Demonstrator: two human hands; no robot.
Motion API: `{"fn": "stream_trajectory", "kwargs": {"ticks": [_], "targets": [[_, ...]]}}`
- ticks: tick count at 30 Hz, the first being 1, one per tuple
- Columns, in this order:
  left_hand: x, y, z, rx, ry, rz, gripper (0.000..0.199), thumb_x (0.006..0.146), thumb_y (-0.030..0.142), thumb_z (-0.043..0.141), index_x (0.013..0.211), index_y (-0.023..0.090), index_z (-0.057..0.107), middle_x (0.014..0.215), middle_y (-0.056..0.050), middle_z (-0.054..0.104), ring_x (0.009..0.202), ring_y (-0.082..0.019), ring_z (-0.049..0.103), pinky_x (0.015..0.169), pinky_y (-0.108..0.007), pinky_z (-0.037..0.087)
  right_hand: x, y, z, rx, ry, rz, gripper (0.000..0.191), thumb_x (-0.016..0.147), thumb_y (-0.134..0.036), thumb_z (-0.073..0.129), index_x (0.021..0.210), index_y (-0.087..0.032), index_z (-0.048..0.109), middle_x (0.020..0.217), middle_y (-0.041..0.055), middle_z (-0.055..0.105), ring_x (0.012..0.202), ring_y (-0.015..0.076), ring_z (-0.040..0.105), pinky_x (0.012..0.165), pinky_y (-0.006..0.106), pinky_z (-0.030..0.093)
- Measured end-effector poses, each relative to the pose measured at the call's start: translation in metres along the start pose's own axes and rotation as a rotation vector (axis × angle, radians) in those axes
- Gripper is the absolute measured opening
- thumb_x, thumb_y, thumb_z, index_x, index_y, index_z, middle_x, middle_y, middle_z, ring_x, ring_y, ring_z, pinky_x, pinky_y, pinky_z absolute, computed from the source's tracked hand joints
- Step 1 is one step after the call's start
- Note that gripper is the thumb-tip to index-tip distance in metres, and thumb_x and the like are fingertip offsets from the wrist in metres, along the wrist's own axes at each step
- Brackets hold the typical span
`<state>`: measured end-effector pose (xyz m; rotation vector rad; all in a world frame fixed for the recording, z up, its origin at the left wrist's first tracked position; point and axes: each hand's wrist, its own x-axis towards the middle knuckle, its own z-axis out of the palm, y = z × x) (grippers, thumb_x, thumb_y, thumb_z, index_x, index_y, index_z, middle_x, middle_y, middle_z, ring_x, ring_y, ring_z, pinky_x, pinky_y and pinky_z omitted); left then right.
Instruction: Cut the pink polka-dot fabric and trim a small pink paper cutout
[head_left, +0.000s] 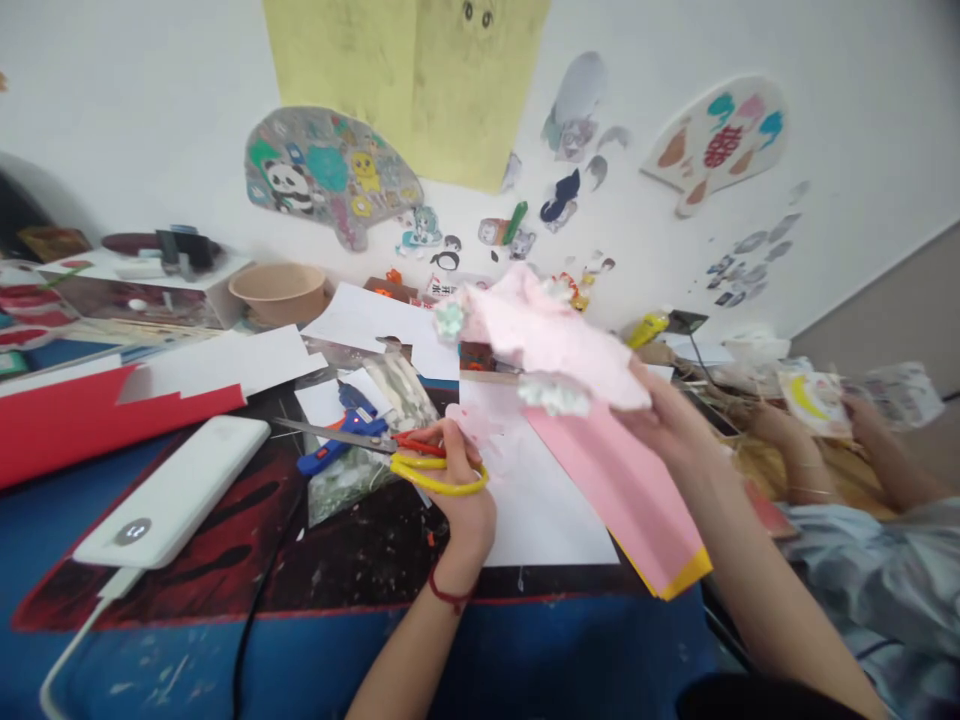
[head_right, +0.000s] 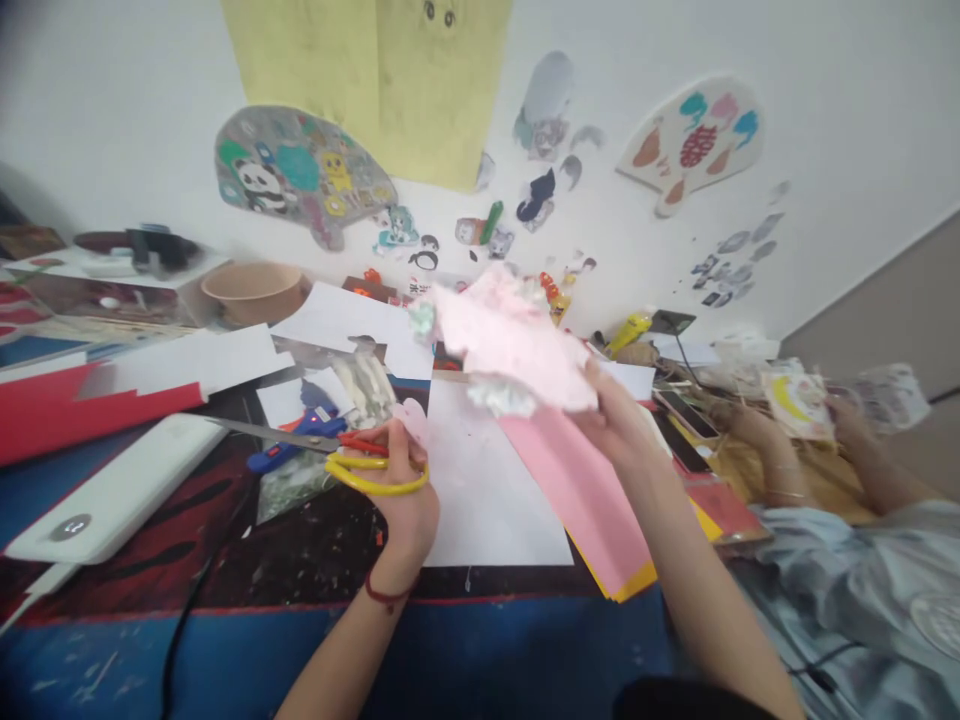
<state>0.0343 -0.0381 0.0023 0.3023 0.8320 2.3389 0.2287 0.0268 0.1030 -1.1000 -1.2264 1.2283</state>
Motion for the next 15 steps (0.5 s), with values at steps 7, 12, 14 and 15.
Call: {"fn": "stream_trajectory", "kwargs": {"ticks": [7, 12, 14, 15], "targets": [[-0.001, -0.003, 0.001, 0.070, -0.006, 0.110, 0.032, 0.087, 0.028, 0.072, 0.075, 0.022, 0.043, 0.051, 0.011, 0.045, 0.044, -0.006, 0.041, 0.048, -0.019, 0.037, -0.089, 0.096, -0.081, -0.971, 0.089, 0.022, 0.064, 0.088, -0.048, 0.064, 0.144, -0.019, 0.054, 0.070, 0.0031, 0.066, 0.060, 0.0233, 0.062, 0.058, 0.040, 0.055], [0.000, -0.009, 0.001, 0.110, -0.014, 0.098, 0.031, 0.084, 0.021, 0.070, 0.073, 0.021, 0.042, 0.053, 0.010, 0.046, 0.045, -0.006, 0.041, 0.047, -0.018, 0.035, -0.106, 0.121, -0.035, -1.224, -0.223, -0.427, 0.057, 0.096, -0.052, 0.059, 0.147, -0.026, 0.052, 0.149, 0.0141, 0.056, 0.138, 0.0337, 0.052, 0.114, 0.056, 0.044], [-0.001, -0.011, 0.000, 0.124, -0.039, 0.084, 0.031, 0.083, 0.020, 0.069, 0.070, 0.021, 0.041, 0.052, 0.009, 0.046, 0.046, -0.006, 0.042, 0.047, -0.018, 0.034, -0.110, 0.132, -0.011, -1.195, -0.357, -0.378, 0.062, 0.099, -0.049, 0.054, 0.155, -0.026, 0.041, 0.163, 0.0129, 0.040, 0.148, 0.0313, 0.043, 0.120, 0.053, 0.040], [-0.001, -0.011, 0.000, 0.128, -0.045, 0.086, 0.031, 0.083, 0.019, 0.069, 0.070, 0.021, 0.041, 0.052, 0.009, 0.046, 0.046, -0.006, 0.042, 0.047, -0.018, 0.034, -0.111, 0.136, -0.001, -1.186, -0.412, -0.346, 0.063, 0.101, -0.047, 0.052, 0.158, -0.024, 0.037, 0.166, 0.0133, 0.035, 0.152, 0.0306, 0.038, 0.122, 0.053, 0.038]]}}
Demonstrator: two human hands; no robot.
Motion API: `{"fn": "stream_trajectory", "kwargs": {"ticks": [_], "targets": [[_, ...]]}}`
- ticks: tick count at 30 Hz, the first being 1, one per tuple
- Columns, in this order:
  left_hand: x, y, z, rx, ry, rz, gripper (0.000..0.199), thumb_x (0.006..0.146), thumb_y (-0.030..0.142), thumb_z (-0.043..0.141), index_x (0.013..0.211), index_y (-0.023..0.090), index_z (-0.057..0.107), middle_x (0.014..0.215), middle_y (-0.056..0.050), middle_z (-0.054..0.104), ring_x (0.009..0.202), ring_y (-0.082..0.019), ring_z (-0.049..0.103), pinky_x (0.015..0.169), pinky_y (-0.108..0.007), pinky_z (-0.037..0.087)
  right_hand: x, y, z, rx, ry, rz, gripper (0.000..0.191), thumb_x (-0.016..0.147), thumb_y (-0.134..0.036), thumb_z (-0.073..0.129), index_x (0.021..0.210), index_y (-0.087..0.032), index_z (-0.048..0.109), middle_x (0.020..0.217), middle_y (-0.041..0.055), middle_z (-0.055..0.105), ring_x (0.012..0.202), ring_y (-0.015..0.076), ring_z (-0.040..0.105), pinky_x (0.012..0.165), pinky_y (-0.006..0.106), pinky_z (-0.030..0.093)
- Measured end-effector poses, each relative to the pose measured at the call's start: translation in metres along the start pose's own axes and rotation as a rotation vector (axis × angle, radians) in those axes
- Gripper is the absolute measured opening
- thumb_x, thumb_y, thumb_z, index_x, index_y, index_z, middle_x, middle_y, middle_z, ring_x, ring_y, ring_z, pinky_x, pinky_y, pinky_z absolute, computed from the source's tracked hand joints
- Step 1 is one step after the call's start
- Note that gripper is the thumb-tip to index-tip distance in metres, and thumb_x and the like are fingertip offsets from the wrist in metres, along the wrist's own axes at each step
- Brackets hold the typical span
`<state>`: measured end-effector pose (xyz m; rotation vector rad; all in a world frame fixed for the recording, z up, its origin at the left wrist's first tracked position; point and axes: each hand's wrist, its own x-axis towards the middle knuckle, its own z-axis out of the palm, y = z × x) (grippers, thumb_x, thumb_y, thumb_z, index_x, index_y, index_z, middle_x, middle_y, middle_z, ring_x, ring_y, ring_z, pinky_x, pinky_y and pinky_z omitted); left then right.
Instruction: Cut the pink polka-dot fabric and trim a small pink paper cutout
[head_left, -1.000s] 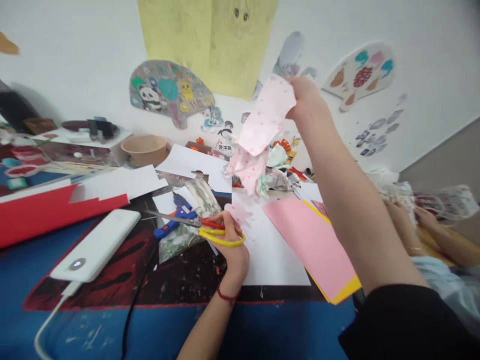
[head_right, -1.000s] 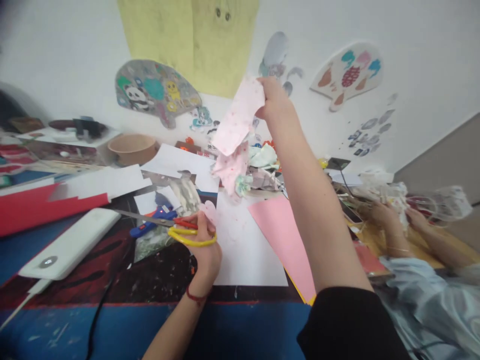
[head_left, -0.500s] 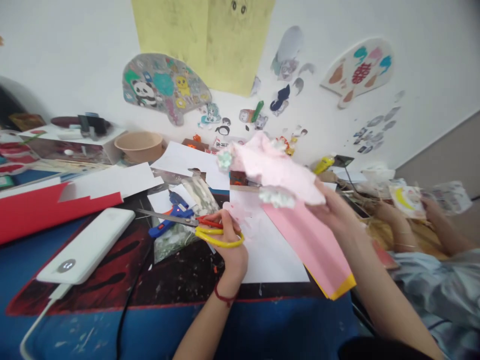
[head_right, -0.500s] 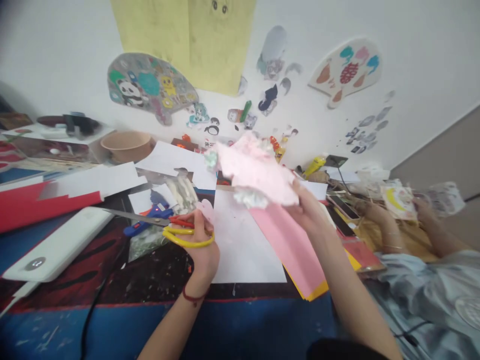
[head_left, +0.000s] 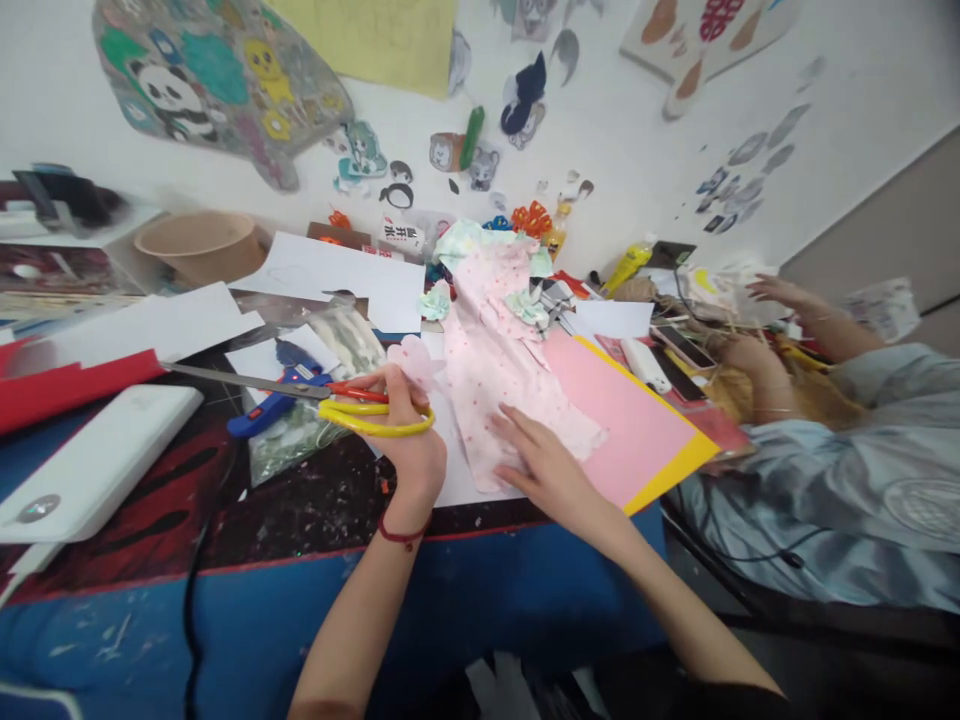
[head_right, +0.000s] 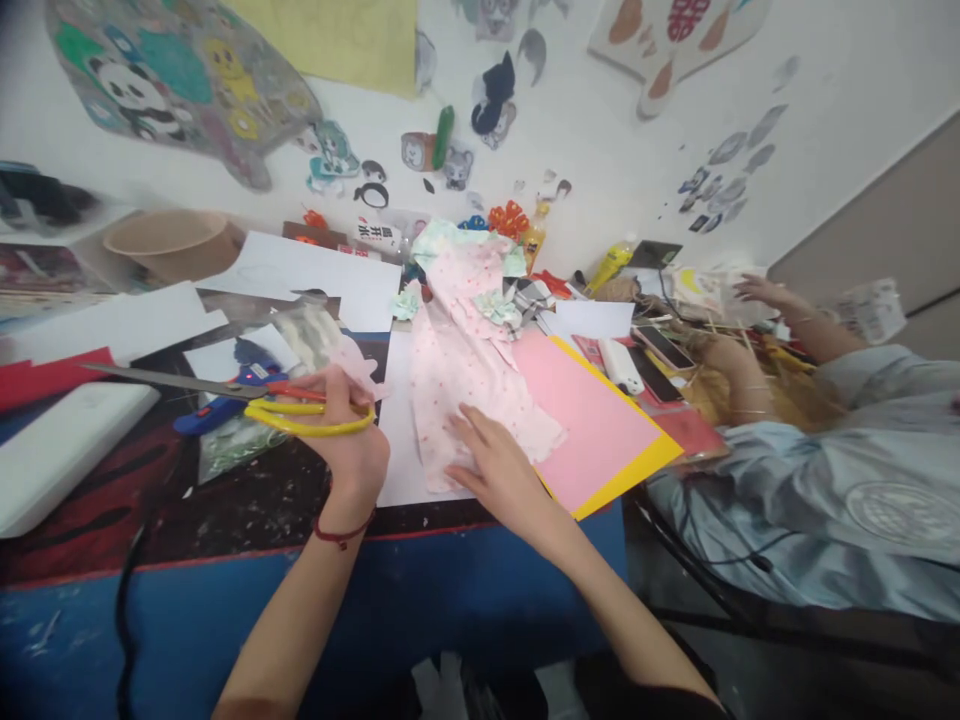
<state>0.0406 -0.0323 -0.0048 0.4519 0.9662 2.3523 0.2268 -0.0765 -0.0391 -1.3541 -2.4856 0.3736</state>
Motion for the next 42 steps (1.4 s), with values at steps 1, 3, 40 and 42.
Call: {"fn": "stream_trajectory", "kwargs": {"ticks": [1, 3, 40, 42], "targets": [[0.000, 0.000, 0.000, 0.001, -0.005, 0.005, 0.031, 0.082, 0.018, 0.069, 0.070, 0.021, 0.040, 0.051, 0.009, 0.047, 0.046, -0.006, 0.042, 0.047, -0.018, 0.033, 0.003, -0.005, 0.005, 0.012, -0.048, -0.009, 0.065, 0.101, -0.047, 0.051, 0.159, -0.022, 0.035, 0.168, 0.0141, 0.030, 0.155, 0.0307, 0.032, 0.124, 0.054, 0.035], [-0.001, -0.001, 0.000, -0.002, -0.020, 0.010, 0.030, 0.081, 0.017, 0.069, 0.071, 0.021, 0.041, 0.051, 0.010, 0.046, 0.045, -0.006, 0.042, 0.046, -0.018, 0.033, 0.006, -0.009, 0.008, 0.025, -0.120, -0.057, 0.066, 0.102, -0.048, 0.049, 0.160, -0.022, 0.033, 0.169, 0.0126, 0.027, 0.158, 0.0299, 0.024, 0.126, 0.055, 0.029], [0.001, -0.010, -0.002, -0.018, -0.030, -0.162, 0.035, 0.078, 0.022, 0.080, 0.083, 0.023, 0.046, 0.051, 0.012, 0.049, 0.040, -0.007, 0.042, 0.046, -0.022, 0.037, -0.012, 0.032, -0.021, 0.233, 0.108, -0.167, 0.030, 0.102, -0.036, 0.055, 0.127, -0.033, 0.072, 0.131, 0.0008, 0.072, 0.121, 0.0238, 0.067, 0.105, 0.047, 0.055], [0.001, -0.010, -0.002, -0.021, -0.033, -0.165, 0.034, 0.078, 0.022, 0.080, 0.083, 0.023, 0.046, 0.051, 0.012, 0.049, 0.040, -0.007, 0.043, 0.046, -0.022, 0.037, -0.007, 0.026, -0.024, 0.373, 0.145, -0.069, 0.025, 0.102, -0.034, 0.055, 0.112, -0.030, 0.078, 0.122, 0.0018, 0.075, 0.114, 0.0227, 0.069, 0.100, 0.043, 0.055]]}}
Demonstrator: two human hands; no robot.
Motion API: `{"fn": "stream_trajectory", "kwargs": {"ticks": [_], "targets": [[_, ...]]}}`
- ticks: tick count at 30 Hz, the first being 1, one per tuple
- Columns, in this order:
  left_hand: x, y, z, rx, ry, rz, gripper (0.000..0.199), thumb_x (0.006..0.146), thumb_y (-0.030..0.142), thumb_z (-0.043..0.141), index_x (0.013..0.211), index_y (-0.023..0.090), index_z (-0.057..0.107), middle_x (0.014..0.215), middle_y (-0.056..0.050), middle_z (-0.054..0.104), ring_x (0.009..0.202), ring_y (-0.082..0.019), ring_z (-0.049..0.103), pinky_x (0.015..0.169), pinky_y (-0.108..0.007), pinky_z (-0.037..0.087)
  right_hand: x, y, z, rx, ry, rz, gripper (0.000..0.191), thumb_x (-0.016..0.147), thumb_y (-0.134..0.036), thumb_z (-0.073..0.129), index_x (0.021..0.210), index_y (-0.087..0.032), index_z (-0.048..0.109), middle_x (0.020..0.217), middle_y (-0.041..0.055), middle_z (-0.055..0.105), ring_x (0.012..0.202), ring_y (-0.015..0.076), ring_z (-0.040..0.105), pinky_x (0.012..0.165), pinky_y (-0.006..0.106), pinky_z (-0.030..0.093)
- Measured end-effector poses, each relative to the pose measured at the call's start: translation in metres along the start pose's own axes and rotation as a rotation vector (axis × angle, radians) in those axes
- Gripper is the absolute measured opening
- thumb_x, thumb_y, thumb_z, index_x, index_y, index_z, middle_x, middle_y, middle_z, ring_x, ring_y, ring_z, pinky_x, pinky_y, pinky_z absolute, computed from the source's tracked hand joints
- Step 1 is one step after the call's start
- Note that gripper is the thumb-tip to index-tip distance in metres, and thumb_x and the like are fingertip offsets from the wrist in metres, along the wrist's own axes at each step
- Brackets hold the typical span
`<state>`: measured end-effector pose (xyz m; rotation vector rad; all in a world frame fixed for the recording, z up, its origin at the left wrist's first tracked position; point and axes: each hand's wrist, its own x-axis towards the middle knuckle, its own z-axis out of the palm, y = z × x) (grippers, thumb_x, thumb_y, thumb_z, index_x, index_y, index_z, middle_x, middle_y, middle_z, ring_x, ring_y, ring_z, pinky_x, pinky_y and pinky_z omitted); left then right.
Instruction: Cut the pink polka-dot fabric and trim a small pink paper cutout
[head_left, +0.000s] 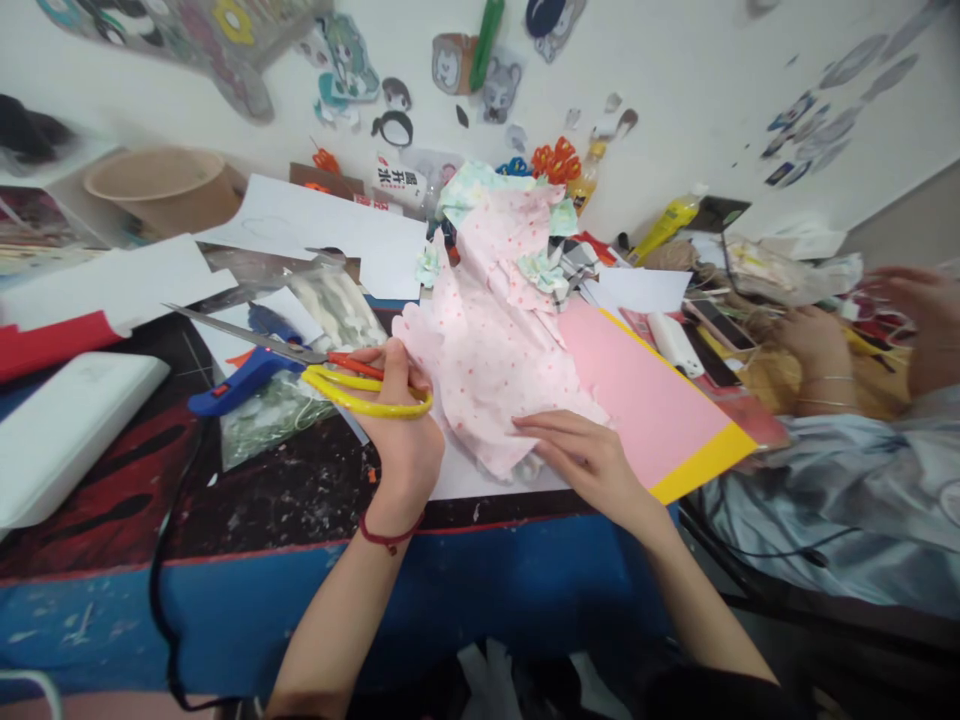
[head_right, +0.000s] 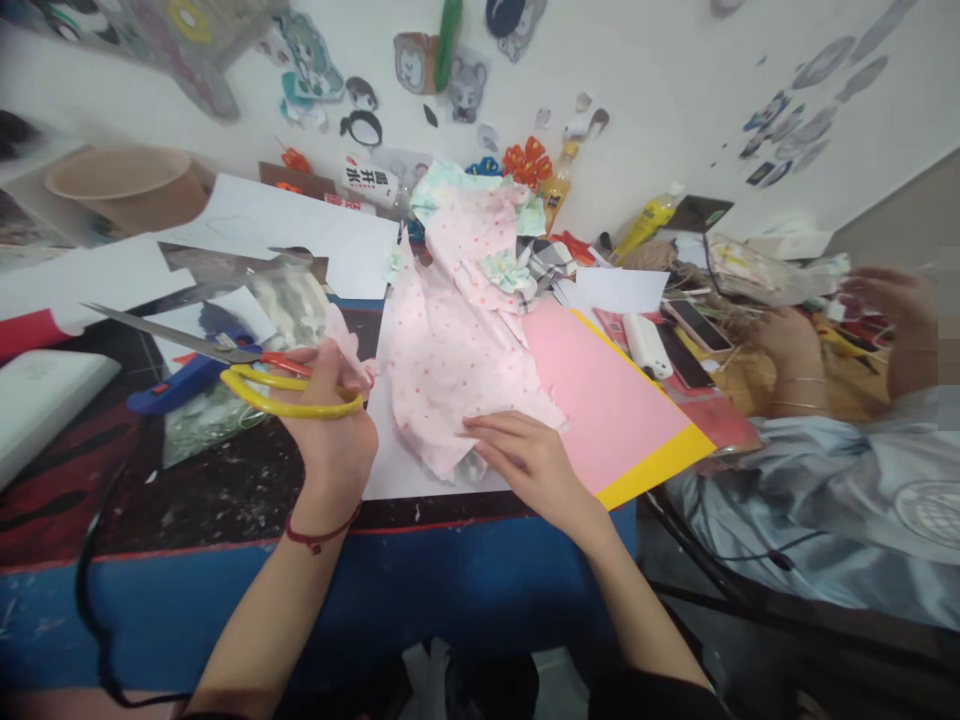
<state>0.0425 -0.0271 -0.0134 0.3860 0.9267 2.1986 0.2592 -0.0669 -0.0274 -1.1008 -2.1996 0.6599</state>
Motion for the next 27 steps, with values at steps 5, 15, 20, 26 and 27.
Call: {"fn": "stream_trajectory", "kwargs": {"ticks": [5, 15, 20, 26, 27], "targets": [[0.001, 0.000, -0.002, 0.018, -0.038, -0.020, 0.030, 0.078, 0.024, 0.078, 0.081, 0.023, 0.048, 0.050, 0.011, 0.049, 0.042, -0.007, 0.046, 0.048, -0.023, 0.038, 0.022, 0.004, 0.000, 0.338, 0.219, 0.424, 0.043, 0.096, -0.050, 0.060, 0.065, -0.020, 0.067, 0.061, -0.0007, 0.063, 0.059, 0.0142, 0.057, 0.056, 0.027, 0.043], [0.001, 0.001, -0.003, -0.043, -0.049, -0.062, 0.031, 0.075, 0.022, 0.081, 0.078, 0.021, 0.050, 0.049, 0.011, 0.050, 0.041, -0.006, 0.043, 0.047, -0.021, 0.036, 0.039, 0.032, 0.009, 0.514, 0.327, 0.414, 0.044, 0.080, -0.032, 0.076, 0.122, -0.023, 0.063, 0.093, 0.0021, 0.072, 0.075, 0.0161, 0.066, 0.067, 0.029, 0.050], [-0.001, 0.002, -0.001, -0.090, -0.029, -0.100, 0.030, 0.074, 0.018, 0.080, 0.078, 0.021, 0.051, 0.051, 0.010, 0.052, 0.041, -0.006, 0.043, 0.046, -0.021, 0.035, 0.033, 0.022, 0.008, 0.389, 0.307, 0.364, 0.038, 0.096, -0.047, 0.059, 0.127, -0.025, 0.065, 0.080, 0.0012, 0.064, 0.065, 0.0149, 0.057, 0.058, 0.030, 0.046], [0.001, 0.001, -0.003, -0.089, -0.037, -0.104, 0.030, 0.074, 0.018, 0.080, 0.079, 0.021, 0.051, 0.050, 0.010, 0.051, 0.043, -0.007, 0.044, 0.048, -0.022, 0.037, 0.036, 0.005, 0.007, 0.396, 0.165, 0.305, 0.070, 0.088, -0.043, 0.073, 0.151, -0.031, 0.043, 0.086, 0.0009, 0.067, 0.069, 0.0185, 0.062, 0.054, 0.031, 0.050], [0.001, 0.002, -0.003, -0.084, -0.032, -0.105, 0.029, 0.074, 0.017, 0.079, 0.078, 0.021, 0.051, 0.049, 0.010, 0.051, 0.043, -0.007, 0.044, 0.048, -0.022, 0.036, 0.034, 0.000, 0.007, 0.337, 0.169, 0.272, 0.069, 0.088, -0.040, 0.073, 0.150, -0.032, 0.043, 0.092, 0.0018, 0.070, 0.073, 0.0191, 0.065, 0.055, 0.031, 0.053]]}}
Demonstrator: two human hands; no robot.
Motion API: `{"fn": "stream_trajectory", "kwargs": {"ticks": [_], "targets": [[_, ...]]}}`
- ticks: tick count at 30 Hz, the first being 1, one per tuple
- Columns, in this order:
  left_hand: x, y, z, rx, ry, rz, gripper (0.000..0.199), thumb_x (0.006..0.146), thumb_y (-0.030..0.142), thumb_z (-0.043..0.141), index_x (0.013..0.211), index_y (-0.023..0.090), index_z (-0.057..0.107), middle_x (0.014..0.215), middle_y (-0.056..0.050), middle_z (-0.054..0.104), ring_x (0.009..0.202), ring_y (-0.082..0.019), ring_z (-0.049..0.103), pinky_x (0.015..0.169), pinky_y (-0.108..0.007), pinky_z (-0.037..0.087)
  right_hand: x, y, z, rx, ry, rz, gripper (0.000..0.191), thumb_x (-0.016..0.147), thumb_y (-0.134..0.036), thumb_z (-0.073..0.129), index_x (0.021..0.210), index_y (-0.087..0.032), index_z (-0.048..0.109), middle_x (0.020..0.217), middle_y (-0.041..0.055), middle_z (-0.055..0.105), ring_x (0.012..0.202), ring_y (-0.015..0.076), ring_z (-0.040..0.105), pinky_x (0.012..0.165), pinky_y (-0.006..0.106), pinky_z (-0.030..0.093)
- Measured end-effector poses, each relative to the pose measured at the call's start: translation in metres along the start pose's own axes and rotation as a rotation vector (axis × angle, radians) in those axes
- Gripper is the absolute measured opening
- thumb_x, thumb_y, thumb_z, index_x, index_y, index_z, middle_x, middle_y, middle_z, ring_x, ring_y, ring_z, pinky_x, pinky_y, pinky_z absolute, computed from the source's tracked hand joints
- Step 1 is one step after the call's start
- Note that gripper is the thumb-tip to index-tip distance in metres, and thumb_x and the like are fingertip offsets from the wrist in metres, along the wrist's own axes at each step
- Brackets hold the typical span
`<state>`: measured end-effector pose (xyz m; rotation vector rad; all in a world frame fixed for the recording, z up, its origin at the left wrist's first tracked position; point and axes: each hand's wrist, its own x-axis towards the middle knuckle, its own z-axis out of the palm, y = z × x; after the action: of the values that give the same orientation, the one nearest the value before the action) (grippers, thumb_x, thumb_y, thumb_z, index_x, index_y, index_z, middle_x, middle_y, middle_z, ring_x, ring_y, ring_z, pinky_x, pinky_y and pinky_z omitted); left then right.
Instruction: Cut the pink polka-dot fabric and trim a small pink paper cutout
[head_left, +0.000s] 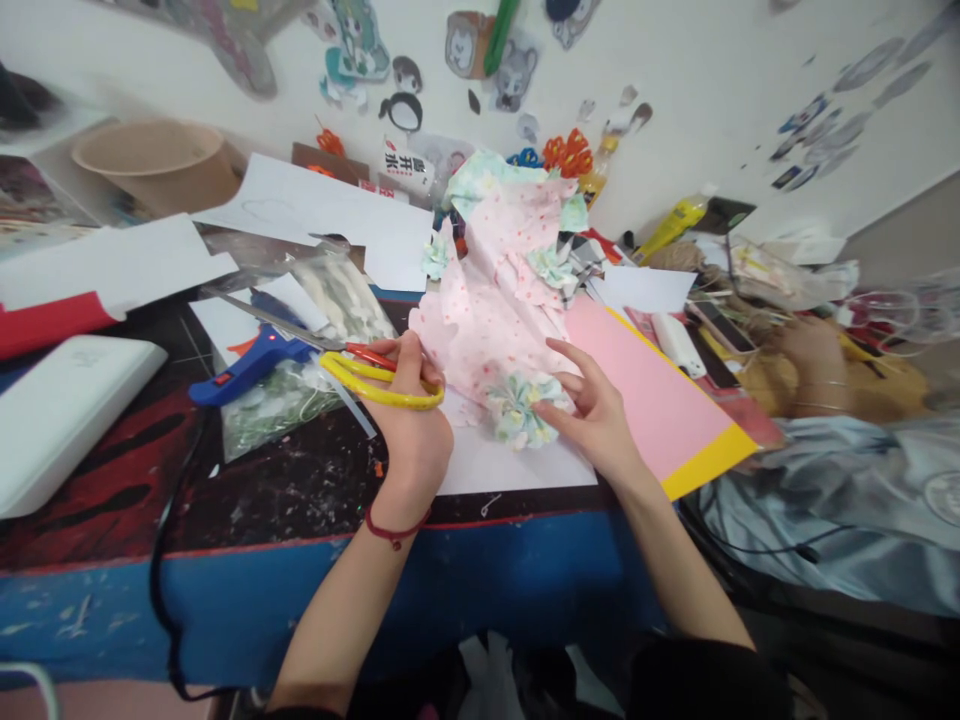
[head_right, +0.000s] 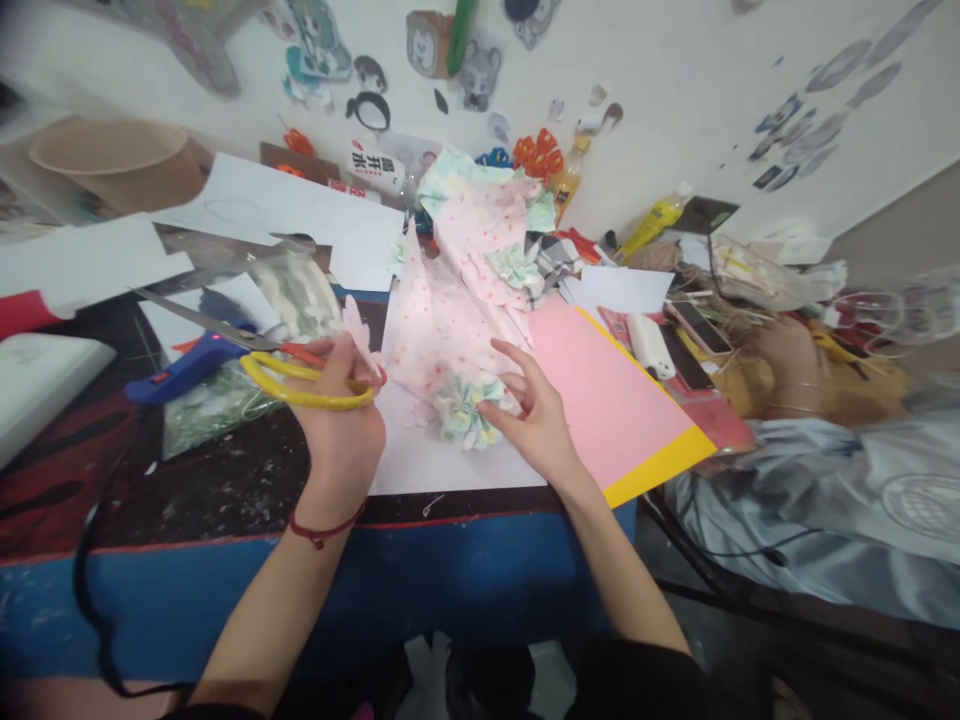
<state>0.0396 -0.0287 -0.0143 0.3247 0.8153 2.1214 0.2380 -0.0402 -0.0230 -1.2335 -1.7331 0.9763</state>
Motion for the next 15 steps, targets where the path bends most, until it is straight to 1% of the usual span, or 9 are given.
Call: {"fn": "stream_trajectory", "kwargs": {"ticks": [2, 3, 5, 6, 7, 8, 10, 13, 15], "targets": [[0.000, 0.000, 0.000, 0.014, 0.013, -0.002, 0.028, 0.075, 0.017, 0.078, 0.078, 0.021, 0.051, 0.047, 0.010, 0.049, 0.043, -0.008, 0.044, 0.049, -0.022, 0.036, -0.012, -0.007, 0.001, -0.157, -0.017, -0.115, 0.060, 0.093, -0.037, 0.069, 0.148, -0.035, 0.047, 0.105, 0.0035, 0.073, 0.084, 0.0203, 0.070, 0.064, 0.033, 0.059], [-0.001, 0.001, 0.001, 0.021, 0.016, -0.009, 0.027, 0.076, 0.017, 0.078, 0.078, 0.021, 0.051, 0.047, 0.010, 0.048, 0.043, -0.008, 0.043, 0.049, -0.022, 0.036, -0.019, -0.009, 0.001, -0.230, -0.081, -0.199, 0.057, 0.094, -0.036, 0.068, 0.147, -0.035, 0.048, 0.112, 0.0040, 0.073, 0.093, 0.0212, 0.071, 0.073, 0.035, 0.061], [-0.002, 0.001, 0.002, 0.030, 0.015, -0.029, 0.026, 0.077, 0.016, 0.077, 0.079, 0.021, 0.051, 0.047, 0.011, 0.047, 0.044, -0.007, 0.042, 0.051, -0.022, 0.037, -0.032, -0.011, 0.000, -0.326, -0.252, -0.337, 0.062, 0.093, -0.037, 0.070, 0.150, -0.035, 0.045, 0.122, 0.0038, 0.073, 0.113, 0.0234, 0.069, 0.092, 0.039, 0.060], [-0.002, 0.001, 0.002, 0.030, 0.015, -0.038, 0.026, 0.078, 0.015, 0.077, 0.079, 0.021, 0.051, 0.047, 0.011, 0.047, 0.044, -0.007, 0.041, 0.051, -0.022, 0.037, -0.038, -0.011, 0.000, -0.362, -0.311, -0.377, 0.067, 0.092, -0.038, 0.072, 0.151, -0.034, 0.043, 0.127, 0.0041, 0.072, 0.121, 0.0241, 0.066, 0.100, 0.042, 0.058], [-0.002, 0.000, 0.002, 0.029, 0.017, -0.046, 0.026, 0.078, 0.014, 0.076, 0.080, 0.022, 0.051, 0.047, 0.011, 0.046, 0.044, -0.007, 0.041, 0.052, -0.022, 0.037, -0.043, -0.009, 0.000, -0.400, -0.333, -0.405, 0.070, 0.091, -0.037, 0.073, 0.153, -0.032, 0.041, 0.131, 0.0050, 0.070, 0.127, 0.0244, 0.062, 0.106, 0.044, 0.054], [-0.002, 0.000, 0.002, 0.026, 0.016, -0.049, 0.026, 0.078, 0.013, 0.076, 0.079, 0.022, 0.051, 0.047, 0.011, 0.046, 0.044, -0.007, 0.040, 0.052, -0.022, 0.037, -0.048, -0.007, 0.000, -0.441, -0.318, -0.437, 0.069, 0.092, -0.035, 0.073, 0.152, -0.029, 0.042, 0.135, 0.0060, 0.069, 0.131, 0.0244, 0.060, 0.110, 0.046, 0.051], [-0.002, -0.001, 0.001, 0.022, 0.015, -0.041, 0.026, 0.078, 0.013, 0.076, 0.078, 0.022, 0.052, 0.046, 0.010, 0.047, 0.044, -0.008, 0.040, 0.052, -0.023, 0.037, -0.055, -0.001, 0.002, -0.512, -0.263, -0.541, 0.056, 0.093, -0.023, 0.070, 0.146, -0.024, 0.050, 0.138, 0.0083, 0.067, 0.133, 0.0236, 0.058, 0.114, 0.047, 0.049], [-0.001, -0.002, 0.000, 0.033, -0.016, -0.040, 0.025, 0.078, 0.014, 0.077, 0.077, 0.022, 0.053, 0.047, 0.009, 0.049, 0.044, -0.008, 0.041, 0.052, -0.024, 0.037, -0.061, 0.007, 0.010, -0.585, -0.177, -0.717, 0.041, 0.093, -0.006, 0.063, 0.132, -0.016, 0.062, 0.129, 0.0109, 0.072, 0.126, 0.0232, 0.064, 0.104, 0.042, 0.056], [-0.001, -0.002, -0.001, 0.044, -0.017, -0.042, 0.024, 0.078, 0.014, 0.077, 0.076, 0.021, 0.053, 0.047, 0.009, 0.049, 0.044, -0.008, 0.041, 0.052, -0.024, 0.038, -0.061, 0.009, 0.015, -0.660, -0.074, -0.748, 0.038, 0.091, -0.002, 0.061, 0.127, -0.013, 0.065, 0.123, 0.0127, 0.074, 0.117, 0.0245, 0.068, 0.095, 0.040, 0.060]]}}
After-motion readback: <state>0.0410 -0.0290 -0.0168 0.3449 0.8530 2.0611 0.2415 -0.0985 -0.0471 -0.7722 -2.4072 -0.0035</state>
